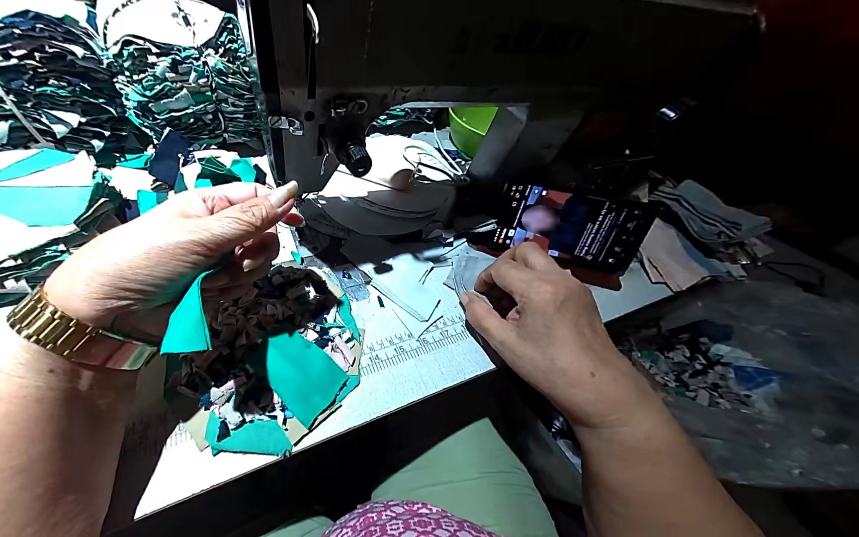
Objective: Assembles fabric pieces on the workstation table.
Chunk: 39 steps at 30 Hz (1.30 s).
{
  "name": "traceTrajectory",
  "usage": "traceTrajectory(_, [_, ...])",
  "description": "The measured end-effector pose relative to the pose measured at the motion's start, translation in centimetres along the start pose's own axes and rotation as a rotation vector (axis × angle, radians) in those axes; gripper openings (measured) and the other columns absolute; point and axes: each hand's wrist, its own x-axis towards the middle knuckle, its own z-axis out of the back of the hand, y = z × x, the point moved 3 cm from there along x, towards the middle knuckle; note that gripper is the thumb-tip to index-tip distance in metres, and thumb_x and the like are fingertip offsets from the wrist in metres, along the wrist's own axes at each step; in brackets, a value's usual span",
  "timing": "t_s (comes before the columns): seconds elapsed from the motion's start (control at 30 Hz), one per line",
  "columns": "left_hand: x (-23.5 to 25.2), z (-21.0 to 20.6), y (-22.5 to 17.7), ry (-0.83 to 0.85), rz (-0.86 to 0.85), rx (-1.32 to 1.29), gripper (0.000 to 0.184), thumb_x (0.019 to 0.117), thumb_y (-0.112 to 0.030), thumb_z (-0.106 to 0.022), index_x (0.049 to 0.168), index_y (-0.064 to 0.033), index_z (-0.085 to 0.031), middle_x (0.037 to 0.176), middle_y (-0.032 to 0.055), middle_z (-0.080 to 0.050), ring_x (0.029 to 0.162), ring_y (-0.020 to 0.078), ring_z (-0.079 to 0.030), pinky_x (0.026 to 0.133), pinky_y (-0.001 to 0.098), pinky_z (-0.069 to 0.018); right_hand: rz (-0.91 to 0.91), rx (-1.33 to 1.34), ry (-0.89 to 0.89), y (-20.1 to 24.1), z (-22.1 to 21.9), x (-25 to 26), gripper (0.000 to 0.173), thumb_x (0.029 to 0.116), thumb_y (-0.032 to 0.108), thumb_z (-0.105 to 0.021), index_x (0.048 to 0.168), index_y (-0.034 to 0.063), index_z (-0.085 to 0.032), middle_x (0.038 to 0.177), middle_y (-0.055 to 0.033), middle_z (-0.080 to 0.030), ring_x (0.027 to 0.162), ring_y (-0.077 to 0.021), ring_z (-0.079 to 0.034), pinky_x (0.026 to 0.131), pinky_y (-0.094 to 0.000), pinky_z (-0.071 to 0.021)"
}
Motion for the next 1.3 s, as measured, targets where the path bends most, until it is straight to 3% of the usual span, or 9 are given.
traceTrajectory(0.1, [0.0,0.0,-0.1,-0.007,0.008,0.013,0.027,0.1105,-0.029,-0.041,0.102,-0.0163,-0.063,0.059,-0.0086,-0.042,0.042,-0.0040,-0.034,0.037,0.0095,-0.0303,-0.019,0.011,-0.004,0.0,0.1,0.1,0.010,0.0909,0.014,-0.065,0.087,0.0066,-0.070,0.091,-0.0078,-0.059,0.075,-0.0194,-0.060,0.061,-0.0367,-0.0508])
traceTrajectory(0.3, [-0.1,-0.1,-0.2,0.011,0.008,0.017,0.028,0.1108,-0.030,-0.040,0.104,-0.0164,-0.064,0.059,-0.0087,-0.042,0.042,-0.0038,-0.034,0.038,0.0096,-0.0316,-0.047,0.137,0.003,-1.3,0.6,0.0,0.010,0.0952,0.012,-0.065,0.092,0.0081,-0.073,0.098,-0.0059,-0.065,0.081,-0.0145,-0.063,0.068,-0.0340,-0.0545])
traceTrajectory(0.4, [0.0,-0.2,-0.1,0.004,0.018,0.017,0.027,0.1106,-0.029,-0.042,0.104,-0.0150,-0.064,0.060,-0.0075,-0.044,0.042,-0.0029,-0.036,0.038,0.0102,-0.0324,-0.065,0.096,0.001,-0.7,0.5,0.1,0.008,0.0937,0.014,-0.068,0.094,0.0078,-0.072,0.096,-0.0067,-0.063,0.078,-0.0167,-0.063,0.066,-0.0361,-0.0540])
traceTrajectory(0.5, [-0.7,-1.3,-0.8,-0.098,0.059,0.045,0.026,0.1110,-0.026,-0.041,0.098,-0.0135,-0.060,0.060,-0.0069,-0.041,0.042,-0.0019,-0.032,0.038,0.0107,-0.0279,-0.064,0.023,0.027,0.0,0.1,0.4,0.020,0.0910,0.024,-0.075,0.099,0.0054,-0.073,0.094,-0.0096,-0.060,0.075,-0.0229,-0.061,0.063,-0.0424,-0.0528])
traceTrajectory(0.57, [-0.1,-0.4,-0.2,-0.046,0.031,0.044,0.027,0.1105,-0.026,-0.041,0.100,-0.0147,-0.063,0.060,-0.0065,-0.044,0.043,-0.0020,-0.035,0.038,0.0105,-0.0314,-0.055,-0.004,0.050,0.1,-0.1,0.5,0.020,0.0899,0.024,-0.075,0.098,0.0064,-0.073,0.095,-0.0098,-0.060,0.076,-0.0242,-0.061,0.063,-0.0437,-0.0523])
traceTrajectory(0.87, [0.0,-0.3,0.1,0.008,0.010,0.027,0.027,0.1103,-0.023,-0.042,0.100,-0.0143,-0.065,0.061,-0.0052,-0.046,0.041,-0.0020,-0.036,0.036,0.0112,-0.0329,0.123,0.099,0.116,-0.3,0.8,-0.1,0.014,0.0851,0.021,-0.068,0.094,0.0148,-0.076,0.096,-0.0002,-0.061,0.082,-0.0145,-0.059,0.067,-0.0343,-0.0503])
traceTrajectory(1.0, [0.1,-0.1,0.4,0.015,-0.003,0.012,0.026,0.1101,-0.025,-0.043,0.100,-0.0162,-0.066,0.059,-0.0056,-0.045,0.041,-0.0021,-0.037,0.037,0.0111,-0.0339,0.168,0.257,0.176,-1.3,1.3,-0.4,0.011,0.0836,0.021,-0.071,0.093,0.0186,-0.078,0.098,0.0050,-0.063,0.082,-0.0045,-0.061,0.066,-0.0234,-0.0539])
traceTrajectory(1.17, [0.2,0.1,0.5,-0.003,0.000,0.068,0.026,0.1097,-0.027,-0.044,0.102,-0.0160,-0.066,0.060,-0.0062,-0.046,0.043,-0.0016,-0.037,0.038,0.0113,-0.0318,0.121,0.483,0.193,-2.4,1.6,-0.3,0.009,0.0858,0.014,-0.072,0.094,0.0117,-0.075,0.102,0.0013,-0.067,0.085,-0.0037,-0.066,0.071,-0.0193,-0.0587])
traceTrajectory(1.3, [0.1,-0.1,0.5,-0.003,0.022,0.075,0.027,0.1101,-0.027,-0.043,0.102,-0.0167,-0.066,0.059,-0.0071,-0.045,0.043,-0.0024,-0.036,0.038,0.0110,-0.0312,0.088,0.432,0.118,-2.0,1.5,-0.4,0.005,0.0856,0.014,-0.071,0.089,0.0108,-0.074,0.099,0.0001,-0.067,0.084,-0.0033,-0.065,0.070,-0.0177,-0.0569])
